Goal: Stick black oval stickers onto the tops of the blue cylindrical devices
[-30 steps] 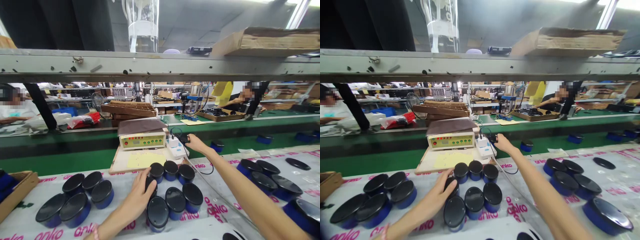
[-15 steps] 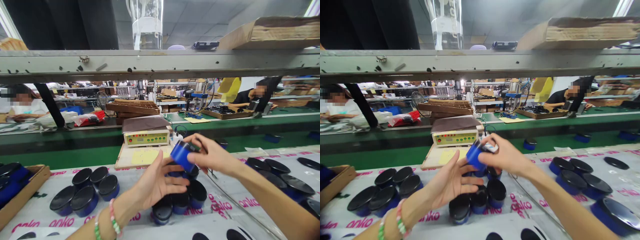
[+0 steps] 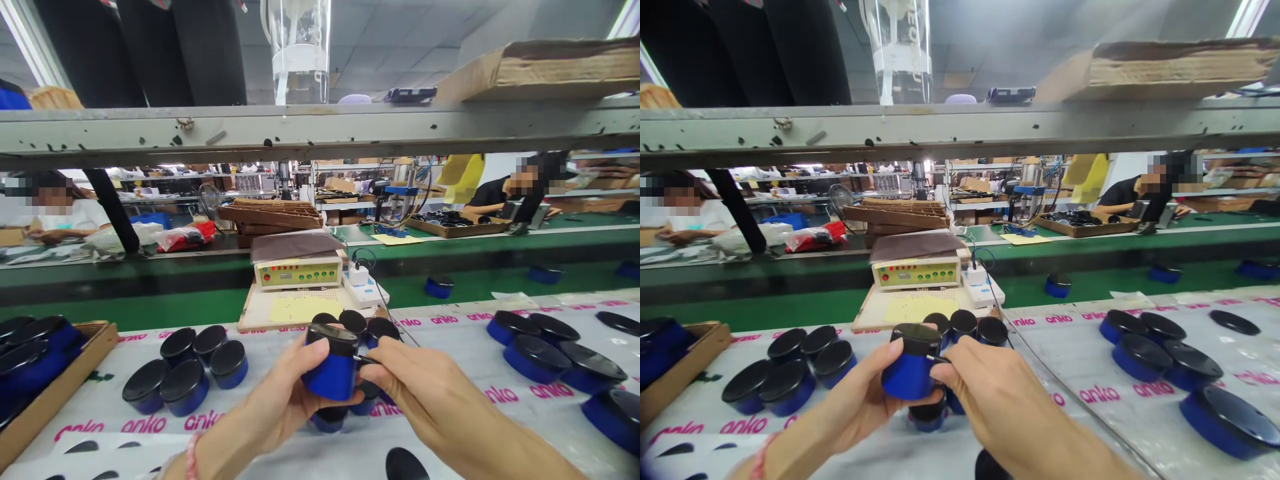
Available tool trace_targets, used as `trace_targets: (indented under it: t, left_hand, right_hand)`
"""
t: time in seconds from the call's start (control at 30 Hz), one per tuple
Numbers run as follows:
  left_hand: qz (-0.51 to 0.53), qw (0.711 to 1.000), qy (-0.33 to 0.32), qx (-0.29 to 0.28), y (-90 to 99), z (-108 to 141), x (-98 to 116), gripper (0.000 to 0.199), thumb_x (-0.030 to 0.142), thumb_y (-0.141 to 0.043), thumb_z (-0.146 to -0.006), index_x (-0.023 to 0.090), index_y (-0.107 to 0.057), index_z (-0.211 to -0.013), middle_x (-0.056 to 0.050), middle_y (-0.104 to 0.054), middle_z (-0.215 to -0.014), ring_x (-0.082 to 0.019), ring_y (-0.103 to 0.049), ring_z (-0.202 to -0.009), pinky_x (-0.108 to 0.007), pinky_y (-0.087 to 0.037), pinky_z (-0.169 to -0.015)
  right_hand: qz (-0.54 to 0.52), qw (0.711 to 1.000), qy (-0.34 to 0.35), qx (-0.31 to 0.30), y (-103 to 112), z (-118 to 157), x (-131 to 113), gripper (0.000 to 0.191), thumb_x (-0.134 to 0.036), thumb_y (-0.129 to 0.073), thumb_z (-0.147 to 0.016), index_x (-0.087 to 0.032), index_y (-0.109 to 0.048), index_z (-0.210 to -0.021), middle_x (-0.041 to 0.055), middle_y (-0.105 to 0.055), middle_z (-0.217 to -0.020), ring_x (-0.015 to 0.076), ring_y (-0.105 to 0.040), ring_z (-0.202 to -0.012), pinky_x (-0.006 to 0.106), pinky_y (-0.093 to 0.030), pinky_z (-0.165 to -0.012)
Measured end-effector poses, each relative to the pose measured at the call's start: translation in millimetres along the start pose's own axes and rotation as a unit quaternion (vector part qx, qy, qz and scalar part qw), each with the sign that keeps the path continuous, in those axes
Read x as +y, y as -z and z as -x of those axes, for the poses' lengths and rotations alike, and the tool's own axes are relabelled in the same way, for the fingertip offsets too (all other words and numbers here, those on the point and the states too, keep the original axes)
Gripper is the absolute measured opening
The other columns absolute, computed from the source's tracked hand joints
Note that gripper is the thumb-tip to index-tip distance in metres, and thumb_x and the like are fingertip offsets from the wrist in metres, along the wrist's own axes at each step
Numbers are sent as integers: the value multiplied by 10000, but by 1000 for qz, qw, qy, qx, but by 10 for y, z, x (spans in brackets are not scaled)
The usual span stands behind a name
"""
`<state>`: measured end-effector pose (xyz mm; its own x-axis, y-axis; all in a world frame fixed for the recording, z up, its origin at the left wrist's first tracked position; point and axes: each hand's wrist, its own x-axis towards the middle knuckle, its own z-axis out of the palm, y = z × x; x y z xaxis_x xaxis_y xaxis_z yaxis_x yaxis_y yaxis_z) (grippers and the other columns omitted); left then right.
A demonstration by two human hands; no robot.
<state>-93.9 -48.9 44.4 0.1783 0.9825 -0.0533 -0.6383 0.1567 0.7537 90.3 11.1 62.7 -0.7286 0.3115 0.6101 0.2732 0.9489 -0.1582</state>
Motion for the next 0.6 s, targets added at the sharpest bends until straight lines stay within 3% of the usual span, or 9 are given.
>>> trace_targets:
  t: [0.13, 0.23, 0.33, 0.43, 0.5, 0.53, 0.6]
  left_hand:
    - [-77, 996, -20, 34, -1, 33, -25, 529, 483, -698, -768, 188, -530, -1175, -84, -645, -1073, -212, -655, -915, -364, -537, -824]
    - [-193, 978, -75, 35, 0, 63, -49, 551, 541, -662, -771, 208, -496, -1179, -82, -608, -1120, -250, -605, -1024, -363, -497, -865]
    - [-346, 924, -161, 39, -19, 106, -71, 500, 507, -653, -792, 220, -480, -1163, -60, -580, -1132, -244, -542, -1084, -343, -452, -918]
    - [-465, 865, -182, 48, -31, 138, -74, 534, 500, -634, -806, 242, -416, -1221, -60, -564, -1129, -234, -551, -1034, -348, -475, -886]
    - [-565, 794, -220, 48, -23, 142, -69, 607, 499, -654, -787, 255, -385, -1274, -88, -517, -1194, -258, -542, -1068, -384, -482, -901]
    - [-620, 738, -260, 45, -15, 141, -66, 649, 496, -666, -778, 257, -374, -1306, -106, -490, -1220, -277, -529, -1098, -408, -478, -920]
    - [-709, 601, -366, 37, -2, 141, -63, 723, 475, -683, -769, 237, -351, -1365, -137, -474, -1215, -305, -507, -1138, -438, -471, -949]
  right_hand:
    - [46, 999, 9, 16, -17, 1, 15, 251, -205, -338, -981, -213, -448, -756, -14, -525, -631, 125, -488, -511, 255, -319, -477]
    - [82, 997, 3, 1, -7, 44, -17, 278, -243, -338, -983, -216, -458, -735, -11, -532, -596, 134, -493, -464, 269, -309, -458]
    - [89, 995, -16, -34, -14, 79, -55, 268, -211, -336, -968, -212, -476, -739, 5, -555, -596, 148, -514, -452, 278, -314, -446]
    - [27, 995, -53, -78, -41, 98, -37, 240, -147, -328, -937, -220, -451, -745, 4, -570, -631, 152, -539, -502, 266, -347, -463]
    - [-37, 990, -86, -107, -80, 120, 6, 215, -134, -336, -926, -230, -425, -755, -10, -576, -667, 140, -542, -536, 246, -363, -469]
    - [-68, 987, -97, -111, -105, 137, 30, 207, -132, -334, -927, -235, -417, -767, -17, -580, -685, 134, -546, -553, 236, -374, -477]
    - [-113, 984, -103, -88, -161, 179, 71, 195, -134, -319, -937, -240, -424, -812, -19, -592, -729, 127, -564, -593, 226, -406, -517]
